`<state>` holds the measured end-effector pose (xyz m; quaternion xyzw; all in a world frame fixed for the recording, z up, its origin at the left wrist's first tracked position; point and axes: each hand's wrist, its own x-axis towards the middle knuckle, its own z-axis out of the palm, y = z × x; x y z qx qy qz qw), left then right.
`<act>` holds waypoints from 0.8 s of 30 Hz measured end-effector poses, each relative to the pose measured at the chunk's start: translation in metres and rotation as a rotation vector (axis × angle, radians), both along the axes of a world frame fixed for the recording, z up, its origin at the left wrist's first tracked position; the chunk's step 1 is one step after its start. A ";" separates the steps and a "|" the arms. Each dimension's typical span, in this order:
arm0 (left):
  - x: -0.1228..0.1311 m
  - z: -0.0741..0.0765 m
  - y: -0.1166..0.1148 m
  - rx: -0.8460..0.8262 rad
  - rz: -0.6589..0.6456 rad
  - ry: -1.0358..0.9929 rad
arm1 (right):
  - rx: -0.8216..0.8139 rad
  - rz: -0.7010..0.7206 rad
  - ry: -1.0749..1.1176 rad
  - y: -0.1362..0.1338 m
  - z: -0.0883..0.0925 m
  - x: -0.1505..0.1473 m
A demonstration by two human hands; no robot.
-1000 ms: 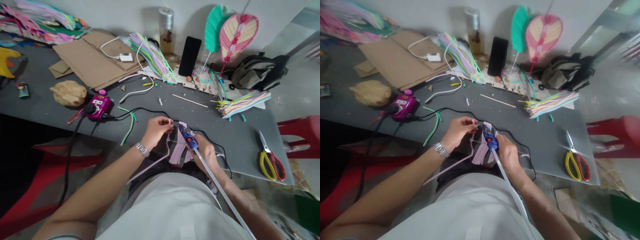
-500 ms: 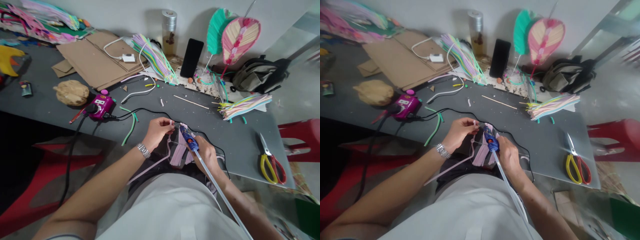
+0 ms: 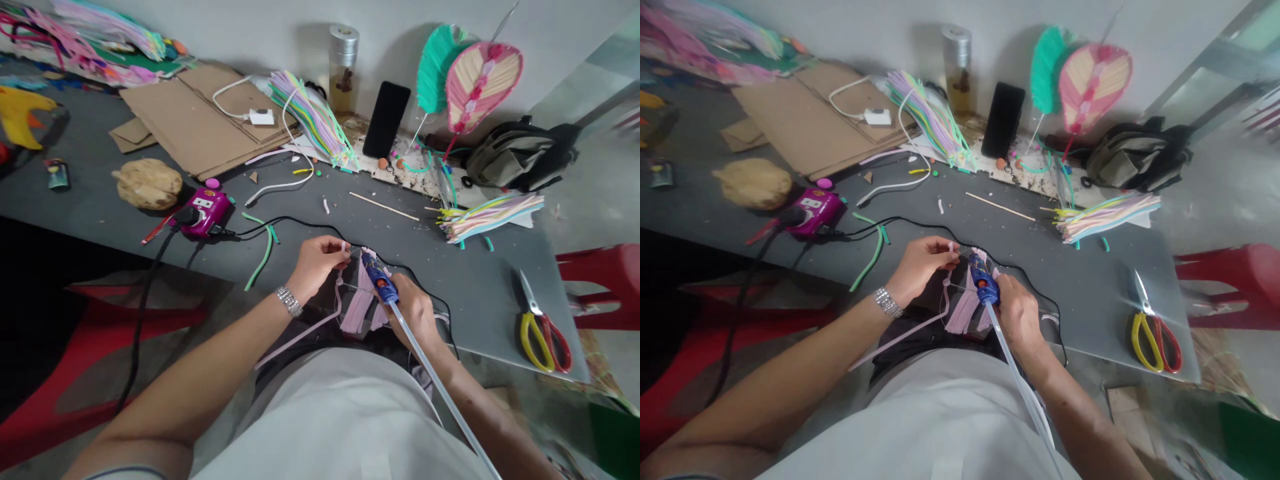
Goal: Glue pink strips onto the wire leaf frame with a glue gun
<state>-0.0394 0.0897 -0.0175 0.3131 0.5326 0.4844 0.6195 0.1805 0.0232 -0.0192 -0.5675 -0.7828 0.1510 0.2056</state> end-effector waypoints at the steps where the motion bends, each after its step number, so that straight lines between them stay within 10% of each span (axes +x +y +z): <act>1: 0.000 0.000 0.000 0.001 0.001 0.001 | 0.002 0.001 0.001 0.000 0.000 0.000; 24: 0.001 0.001 -0.001 -0.005 0.018 -0.022 | 0.045 0.000 -0.025 -0.001 0.000 -0.004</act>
